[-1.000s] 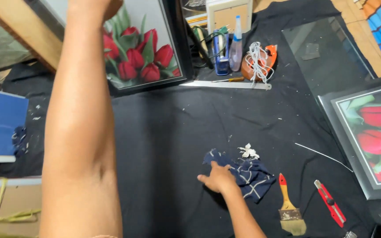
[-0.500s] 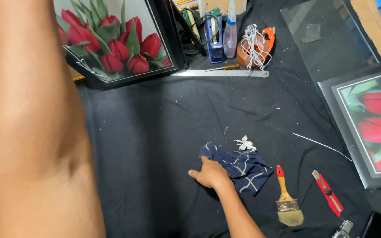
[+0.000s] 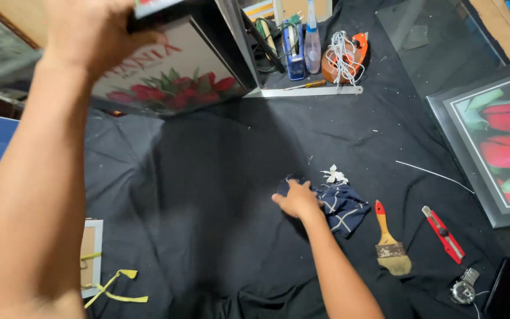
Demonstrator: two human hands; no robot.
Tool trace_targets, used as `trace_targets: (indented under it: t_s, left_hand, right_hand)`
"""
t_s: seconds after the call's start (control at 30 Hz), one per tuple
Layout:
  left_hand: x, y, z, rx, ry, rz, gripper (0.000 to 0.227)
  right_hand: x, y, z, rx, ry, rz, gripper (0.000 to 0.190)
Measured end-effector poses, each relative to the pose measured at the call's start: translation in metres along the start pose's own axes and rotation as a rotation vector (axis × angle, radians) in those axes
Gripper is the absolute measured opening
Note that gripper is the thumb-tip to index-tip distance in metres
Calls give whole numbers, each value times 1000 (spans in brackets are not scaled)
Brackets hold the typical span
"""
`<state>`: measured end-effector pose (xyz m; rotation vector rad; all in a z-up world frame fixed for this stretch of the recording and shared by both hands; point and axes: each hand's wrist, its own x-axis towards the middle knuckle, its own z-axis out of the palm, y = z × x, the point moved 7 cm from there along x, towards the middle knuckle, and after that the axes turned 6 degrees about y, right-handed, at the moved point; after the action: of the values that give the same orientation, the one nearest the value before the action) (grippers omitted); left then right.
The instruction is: The person wipes the front and back surfaces of a framed picture with a cloth. They handle the frame, turn it over, and continue wiping both sides before placing it back on the table.
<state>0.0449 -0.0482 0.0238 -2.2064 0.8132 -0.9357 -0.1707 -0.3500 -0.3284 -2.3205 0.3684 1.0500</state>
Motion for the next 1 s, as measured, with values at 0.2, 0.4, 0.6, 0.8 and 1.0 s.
trace_targets:
  t_s: [0.2,0.4,0.6,0.8,1.0]
  left_hand:
    - [-66,-45,-81,242,-55,-169,86]
    - [-110,-38,-221,-1013,-59,-885,25]
    - [-257,-45,-225,-818,-403,-1420,74]
    - [-335,3,-211,-556,-548,-1421,61]
    - [-417,68,-137,-631,-649,-1677,72]
  right_hand:
    - [-12,11,-29,205,226,-5,77]
    - [29,-6,-7,1125,275,-412,89]
    - [1,-10,35,1514,-44,-316,58]
    - [28,22,49,1014,311,-417,39]
    - [28,21,49,582,252,-227,40]
